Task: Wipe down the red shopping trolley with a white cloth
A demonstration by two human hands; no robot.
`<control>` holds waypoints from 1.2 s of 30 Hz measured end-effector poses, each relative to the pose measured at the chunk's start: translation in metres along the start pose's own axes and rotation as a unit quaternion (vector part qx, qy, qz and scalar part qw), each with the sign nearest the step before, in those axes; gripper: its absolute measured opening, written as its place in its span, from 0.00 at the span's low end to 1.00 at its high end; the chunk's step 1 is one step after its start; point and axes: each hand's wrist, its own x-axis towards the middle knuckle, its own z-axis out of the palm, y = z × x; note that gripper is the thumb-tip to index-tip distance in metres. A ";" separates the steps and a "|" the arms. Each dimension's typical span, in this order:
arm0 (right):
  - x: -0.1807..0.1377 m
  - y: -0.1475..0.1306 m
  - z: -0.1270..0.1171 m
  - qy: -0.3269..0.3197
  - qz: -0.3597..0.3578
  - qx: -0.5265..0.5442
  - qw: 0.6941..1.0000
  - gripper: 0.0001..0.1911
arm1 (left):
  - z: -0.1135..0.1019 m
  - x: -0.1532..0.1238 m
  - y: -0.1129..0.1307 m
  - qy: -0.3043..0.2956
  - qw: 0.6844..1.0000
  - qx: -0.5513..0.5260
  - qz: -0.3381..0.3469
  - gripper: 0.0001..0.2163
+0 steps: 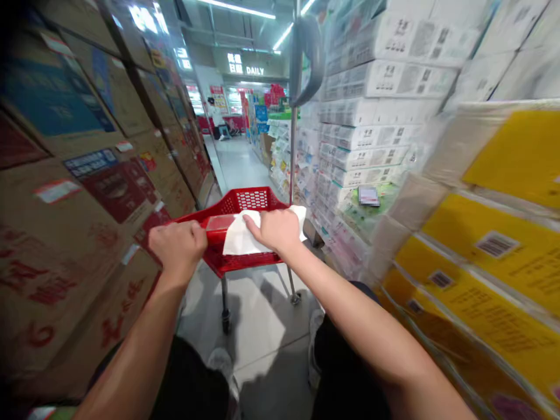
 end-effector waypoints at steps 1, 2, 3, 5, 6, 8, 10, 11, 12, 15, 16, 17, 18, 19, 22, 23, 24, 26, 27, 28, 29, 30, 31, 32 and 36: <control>0.000 -0.005 0.001 0.005 0.017 -0.001 1.000 0.37 | -0.001 0.000 0.002 0.000 1.000 -0.001 0.006 0.21; 0.000 -0.010 0.002 0.010 0.026 -0.002 1.000 0.37 | -0.002 0.000 0.004 -0.001 1.000 -0.002 0.013 0.21; 0.000 -0.013 0.004 0.015 0.028 -0.001 0.999 0.37 | -0.002 0.000 0.004 -0.002 1.000 -0.003 0.019 0.21; -0.001 -0.011 0.007 0.027 0.009 0.003 1.000 0.36 | -0.002 0.001 0.001 -0.004 0.999 -0.008 0.031 0.21; -0.001 -0.006 0.010 0.034 -0.012 0.005 0.999 0.35 | -0.002 0.002 -0.002 -0.005 0.999 -0.011 0.037 0.21; -0.001 0.013 0.017 0.053 -0.062 0.010 0.997 0.32 | 0.000 0.003 -0.011 -0.007 0.999 -0.020 0.046 0.20; 0.000 0.040 0.027 0.083 -0.113 0.020 0.990 0.29 | 0.002 0.006 -0.021 -0.005 0.998 -0.028 0.054 0.19; 0.001 0.053 0.033 0.100 -0.142 0.030 0.984 0.27 | 0.003 0.006 -0.024 -0.004 0.998 -0.032 0.054 0.19; 0.002 0.065 0.038 0.117 -0.170 0.044 0.978 0.27 | 0.004 0.007 -0.026 -0.004 0.998 -0.035 0.052 0.18; 0.003 0.078 0.052 0.181 -0.185 0.091 0.962 0.26 | 0.007 0.009 -0.027 -0.012 0.998 -0.051 0.033 0.17; 0.002 0.075 0.055 0.202 -0.162 0.100 0.961 0.25 | 0.008 0.009 -0.026 -0.012 0.998 -0.058 0.026 0.17; 0.001 0.068 0.056 0.221 -0.133 0.104 0.961 0.25 | 0.009 0.009 -0.025 -0.011 0.998 -0.065 0.020 0.16; -0.001 0.060 0.057 0.234 -0.110 0.104 0.961 0.23 | 0.011 0.009 -0.026 -0.007 0.997 -0.071 0.017 0.16; -0.003 0.052 0.056 0.240 -0.096 0.102 0.961 0.22 | 0.012 0.009 -0.027 -0.001 0.997 -0.075 0.018 0.16; -0.006 0.040 0.054 0.242 -0.099 0.115 0.958 0.20 | 0.018 0.011 -0.036 0.019 0.996 -0.079 0.037 0.16; -0.005 0.042 0.055 0.242 -0.108 0.132 0.955 0.20 | 0.020 0.012 -0.039 0.025 0.996 -0.078 0.047 0.16; -0.002 0.046 0.056 0.241 -0.122 0.159 0.950 0.20 | 0.021 0.012 -0.043 0.031 0.995 -0.077 0.056 0.16; 0.004 0.058 0.062 0.237 -0.148 0.239 0.930 0.21 | 0.023 0.013 -0.046 0.040 0.994 -0.079 0.070 0.16; 0.006 0.064 0.065 0.236 -0.152 0.282 0.918 0.22 | 0.024 0.013 -0.046 0.043 0.993 -0.080 0.073 0.16; 0.008 0.068 0.068 0.241 -0.144 0.319 0.905 0.22 | 0.024 0.013 -0.045 0.047 0.993 -0.082 0.074 0.16; 0.008 0.069 0.070 0.251 -0.126 0.347 0.895 0.21 | 0.025 0.013 -0.043 0.051 0.993 -0.083 0.072 0.16; 0.007 0.068 0.072 0.265 -0.103 0.362 0.888 0.21 | 0.025 0.012 -0.041 0.055 0.993 -0.084 0.067 0.16; 0.005 0.065 0.073 0.283 -0.085 0.364 0.883 0.20 | 0.026 0.012 -0.040 0.060 0.993 -0.085 0.061 0.16; 0.001 0.061 0.073 0.299 -0.076 0.355 0.882 0.19 | 0.027 0.011 -0.040 0.063 0.993 -0.087 0.056 0.16; -0.014 0.045 0.068 0.312 -0.123 0.295 0.895 0.15 | 0.030 0.011 -0.048 0.064 0.991 -0.107 0.052 0.15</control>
